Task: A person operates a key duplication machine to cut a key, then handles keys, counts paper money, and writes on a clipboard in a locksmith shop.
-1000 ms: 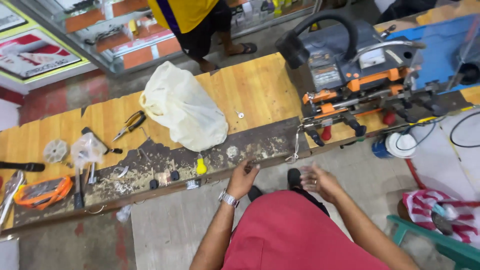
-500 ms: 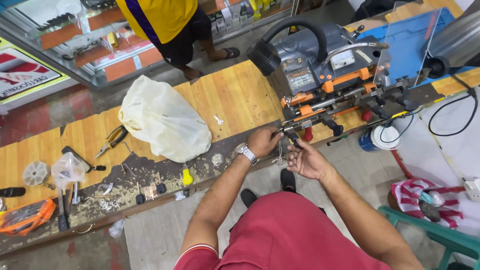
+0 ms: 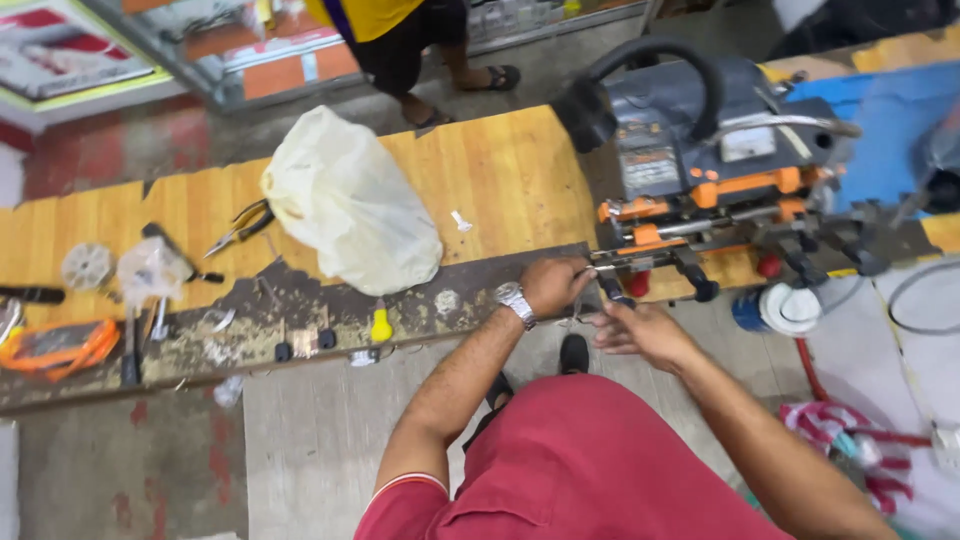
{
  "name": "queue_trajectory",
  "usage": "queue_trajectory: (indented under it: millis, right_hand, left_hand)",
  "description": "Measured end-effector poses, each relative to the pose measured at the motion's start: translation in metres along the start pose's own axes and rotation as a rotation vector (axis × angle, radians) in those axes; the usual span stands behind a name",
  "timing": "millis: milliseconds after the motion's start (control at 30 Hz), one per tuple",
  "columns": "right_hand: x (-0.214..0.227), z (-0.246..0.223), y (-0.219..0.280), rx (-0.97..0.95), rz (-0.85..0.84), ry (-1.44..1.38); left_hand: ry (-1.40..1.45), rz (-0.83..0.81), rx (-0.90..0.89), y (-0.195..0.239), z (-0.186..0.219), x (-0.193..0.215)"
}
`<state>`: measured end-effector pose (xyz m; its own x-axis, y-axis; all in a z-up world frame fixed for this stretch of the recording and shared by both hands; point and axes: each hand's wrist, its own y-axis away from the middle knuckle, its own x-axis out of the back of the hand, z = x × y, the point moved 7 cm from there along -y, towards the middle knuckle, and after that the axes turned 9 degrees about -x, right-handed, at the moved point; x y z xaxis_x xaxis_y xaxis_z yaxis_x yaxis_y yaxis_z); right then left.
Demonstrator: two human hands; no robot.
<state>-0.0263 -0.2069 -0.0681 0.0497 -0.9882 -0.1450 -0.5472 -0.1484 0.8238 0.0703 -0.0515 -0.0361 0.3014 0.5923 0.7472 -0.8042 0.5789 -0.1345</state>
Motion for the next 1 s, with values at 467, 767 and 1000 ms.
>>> queue_trajectory:
  millis: [467,767,1000]
  right_hand:
    - [-0.044,0.007,-0.027,0.163,0.117,0.839]
    - [-0.189,-0.105,-0.123,0.790,0.390,0.866]
    - [-0.225,-0.134,-0.179,0.470,0.411,1.095]
  left_hand:
    - [0.752,0.607,0.652,0.117,-0.108,0.055]
    - [0.967,0.889,0.813,0.215,-0.150,0.004]
    - [1.111,0.861,0.833,0.269,-0.112,-0.005]
